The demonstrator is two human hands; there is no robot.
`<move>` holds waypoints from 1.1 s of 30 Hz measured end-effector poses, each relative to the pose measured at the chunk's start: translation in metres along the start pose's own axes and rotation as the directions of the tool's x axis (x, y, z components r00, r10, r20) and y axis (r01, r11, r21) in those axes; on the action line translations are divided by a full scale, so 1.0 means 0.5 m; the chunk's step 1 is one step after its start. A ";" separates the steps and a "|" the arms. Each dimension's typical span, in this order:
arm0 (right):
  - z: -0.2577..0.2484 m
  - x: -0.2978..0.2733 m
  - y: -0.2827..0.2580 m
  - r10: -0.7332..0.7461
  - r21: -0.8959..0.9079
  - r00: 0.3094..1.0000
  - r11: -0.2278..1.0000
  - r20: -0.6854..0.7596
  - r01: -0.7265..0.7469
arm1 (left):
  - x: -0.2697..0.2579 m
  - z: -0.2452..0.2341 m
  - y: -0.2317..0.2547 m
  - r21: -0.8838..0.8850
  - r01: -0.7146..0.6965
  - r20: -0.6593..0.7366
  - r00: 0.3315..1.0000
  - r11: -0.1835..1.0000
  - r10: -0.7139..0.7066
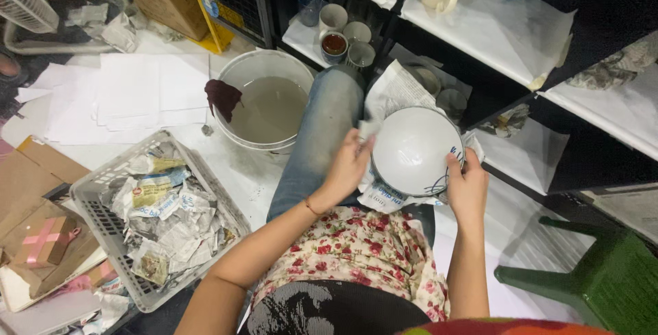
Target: The person sits on the floor and wraps various ceramic items, including bowls and cups, with newspaper. They retrieve items from a nearby shelf, wrap them individually, and place the wrapped items back on the shelf.
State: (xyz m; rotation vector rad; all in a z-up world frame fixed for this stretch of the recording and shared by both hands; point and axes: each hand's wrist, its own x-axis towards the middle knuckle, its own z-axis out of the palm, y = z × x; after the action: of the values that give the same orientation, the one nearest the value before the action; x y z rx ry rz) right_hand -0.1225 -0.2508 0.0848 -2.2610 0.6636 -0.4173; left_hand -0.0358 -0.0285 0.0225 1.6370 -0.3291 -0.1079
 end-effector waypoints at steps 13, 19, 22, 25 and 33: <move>0.025 0.014 0.079 0.064 0.308 0.996 0.948 0.065 -0.081 | -0.010 -0.017 0.096 0.439 -0.645 0.488 0.755 0.625 0.438; 0.039 0.011 0.147 -0.282 0.034 0.931 0.954 -0.231 0.298 | 0.031 -0.045 0.036 0.305 -0.804 0.721 0.545 0.510 0.428; 0.040 0.027 0.166 0.240 0.613 0.966 0.779 -0.097 -0.133 | 0.043 -0.047 0.028 0.278 -0.845 0.740 0.492 0.456 0.459; 0.040 0.046 0.169 0.306 0.739 0.934 0.583 0.187 -0.338 | 0.050 -0.052 0.040 0.276 -0.888 0.736 0.441 0.368 0.513; 0.062 0.120 0.185 -0.149 0.513 0.978 0.857 0.149 0.052 | 0.046 -0.049 0.094 0.286 -0.842 0.742 0.496 0.457 0.450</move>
State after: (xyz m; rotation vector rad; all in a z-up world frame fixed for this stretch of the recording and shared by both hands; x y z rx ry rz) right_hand -0.0898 -0.3232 0.0024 -1.8016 0.2911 -0.3756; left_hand -0.0141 -0.0140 0.0742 1.9597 -1.6831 0.1724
